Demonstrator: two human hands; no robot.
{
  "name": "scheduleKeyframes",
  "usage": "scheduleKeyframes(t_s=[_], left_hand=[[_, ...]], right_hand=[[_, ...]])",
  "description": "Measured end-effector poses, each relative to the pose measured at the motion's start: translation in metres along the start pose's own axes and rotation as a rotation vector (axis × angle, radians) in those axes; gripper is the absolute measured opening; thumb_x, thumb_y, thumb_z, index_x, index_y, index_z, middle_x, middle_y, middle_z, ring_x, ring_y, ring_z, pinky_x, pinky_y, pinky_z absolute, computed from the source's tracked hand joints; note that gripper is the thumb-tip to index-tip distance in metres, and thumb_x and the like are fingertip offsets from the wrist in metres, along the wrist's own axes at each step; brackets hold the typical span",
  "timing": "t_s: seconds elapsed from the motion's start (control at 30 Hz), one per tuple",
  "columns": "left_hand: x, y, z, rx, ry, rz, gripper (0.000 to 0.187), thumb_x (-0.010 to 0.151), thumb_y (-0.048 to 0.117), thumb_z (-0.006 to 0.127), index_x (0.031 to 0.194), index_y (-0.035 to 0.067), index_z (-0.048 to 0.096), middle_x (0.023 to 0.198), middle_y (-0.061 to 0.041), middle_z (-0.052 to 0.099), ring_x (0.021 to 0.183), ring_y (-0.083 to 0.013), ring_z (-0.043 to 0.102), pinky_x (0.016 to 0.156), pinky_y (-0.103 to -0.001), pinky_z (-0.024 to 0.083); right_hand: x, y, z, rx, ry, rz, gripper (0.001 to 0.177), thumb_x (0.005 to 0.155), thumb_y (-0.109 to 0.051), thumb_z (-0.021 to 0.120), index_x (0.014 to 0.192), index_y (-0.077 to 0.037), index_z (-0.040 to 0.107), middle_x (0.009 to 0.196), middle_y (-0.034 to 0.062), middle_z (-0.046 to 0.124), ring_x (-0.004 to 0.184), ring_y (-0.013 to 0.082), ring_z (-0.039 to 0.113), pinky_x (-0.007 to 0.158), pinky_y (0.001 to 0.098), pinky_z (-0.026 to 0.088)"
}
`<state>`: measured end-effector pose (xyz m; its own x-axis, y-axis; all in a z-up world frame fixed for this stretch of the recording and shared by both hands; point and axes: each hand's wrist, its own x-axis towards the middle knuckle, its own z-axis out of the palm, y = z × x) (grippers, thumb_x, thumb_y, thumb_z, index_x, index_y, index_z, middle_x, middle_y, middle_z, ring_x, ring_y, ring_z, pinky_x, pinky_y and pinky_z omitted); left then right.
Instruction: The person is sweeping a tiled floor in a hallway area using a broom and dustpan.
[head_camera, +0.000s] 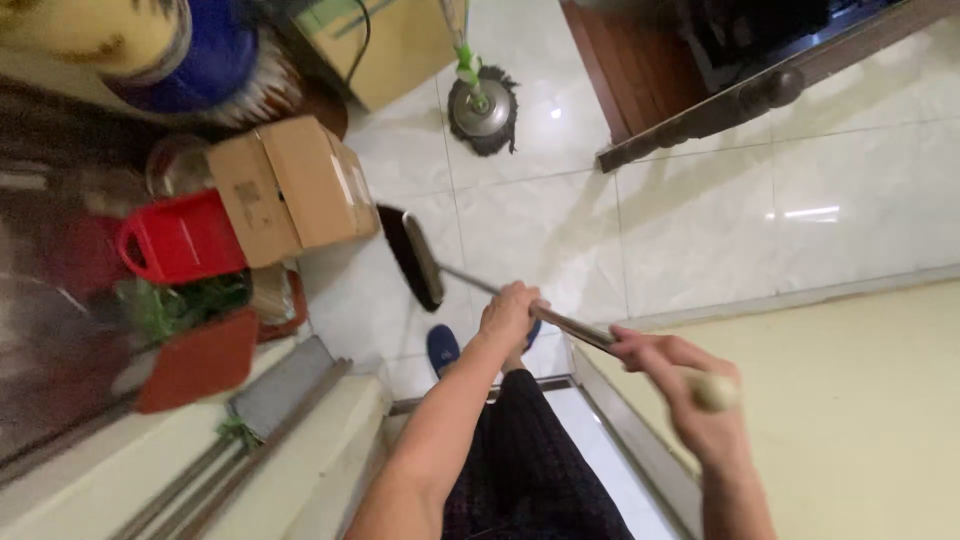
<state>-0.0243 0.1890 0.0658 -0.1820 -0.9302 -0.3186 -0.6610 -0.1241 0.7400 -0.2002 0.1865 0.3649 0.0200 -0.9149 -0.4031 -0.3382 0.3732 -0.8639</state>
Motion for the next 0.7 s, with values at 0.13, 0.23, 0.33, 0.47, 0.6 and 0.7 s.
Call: scheduleKeyframes(t_s=[0.13, 0.23, 0.33, 0.47, 0.6, 0.7], left_hand=[[0.052, 0.034, 0.036, -0.18, 0.134, 0.003, 0.027, 0.098, 0.032, 0.069, 0.083, 0.01, 0.064, 0.088, -0.015, 0.063, 0.097, -0.0376, 0.061, 0.085, -0.049, 0.052], [0.076, 0.082, 0.018, -0.171, 0.148, -0.007, 0.022, 0.097, 0.031, 0.066, 0.086, 0.012, 0.066, 0.091, -0.012, 0.064, 0.098, -0.0367, 0.062, 0.081, -0.051, 0.05], [0.076, 0.12, -0.011, -0.135, 0.182, 0.013, 0.023, 0.095, 0.034, 0.067, 0.086, 0.013, 0.067, 0.09, -0.01, 0.065, 0.099, -0.0344, 0.063, 0.08, -0.053, 0.048], [0.056, 0.15, -0.014, -0.09, 0.287, 0.036, 0.021, 0.092, 0.033, 0.067, 0.089, 0.013, 0.067, 0.09, -0.009, 0.066, 0.099, -0.0331, 0.064, 0.084, -0.053, 0.047], [0.049, 0.124, 0.016, -0.069, 0.242, -0.154, 0.018, 0.093, 0.031, 0.068, 0.089, 0.013, 0.07, 0.096, -0.013, 0.066, 0.097, -0.0371, 0.064, 0.081, -0.054, 0.048], [0.059, 0.084, 0.061, -0.11, 0.198, -0.292, 0.021, 0.094, 0.032, 0.069, 0.087, 0.013, 0.072, 0.097, -0.016, 0.065, 0.097, -0.0398, 0.063, 0.082, -0.054, 0.05]], right_hand=[[0.028, -0.014, -0.029, -0.105, 0.06, -0.025, 0.021, 0.1, -0.006, 0.062, 0.091, 0.006, 0.077, 0.09, 0.0147, 0.077, 0.111, 0.025, 0.075, 0.093, 0.035, 0.056], [0.044, -0.034, -0.059, -0.115, 0.092, -0.084, 0.026, 0.106, -0.007, 0.057, 0.091, 0.007, 0.074, 0.096, 0.0151, 0.076, 0.111, 0.029, 0.075, 0.097, 0.0373, 0.058], [0.052, -0.033, -0.099, -0.083, 0.022, -0.167, 0.027, 0.109, -0.005, 0.056, 0.092, 0.009, 0.071, 0.097, 0.0185, 0.074, 0.112, 0.0335, 0.075, 0.104, 0.0413, 0.058], [0.092, 0.01, -0.178, -0.001, -0.156, -0.236, 0.03, 0.108, -0.011, 0.056, 0.087, 0.004, 0.072, 0.096, 0.018, 0.076, 0.109, 0.0342, 0.076, 0.106, 0.0425, 0.058], [0.124, 0.023, -0.172, 0.048, -0.333, -0.253, 0.027, 0.103, -0.015, 0.059, 0.088, 0.002, 0.075, 0.096, 0.0187, 0.077, 0.108, 0.0344, 0.077, 0.095, 0.0419, 0.06], [0.127, 0.002, -0.121, -0.123, -0.399, -0.197, 0.02, 0.097, -0.008, 0.064, 0.087, 0.005, 0.075, 0.092, 0.0205, 0.079, 0.109, 0.0339, 0.078, 0.084, 0.0418, 0.064]])
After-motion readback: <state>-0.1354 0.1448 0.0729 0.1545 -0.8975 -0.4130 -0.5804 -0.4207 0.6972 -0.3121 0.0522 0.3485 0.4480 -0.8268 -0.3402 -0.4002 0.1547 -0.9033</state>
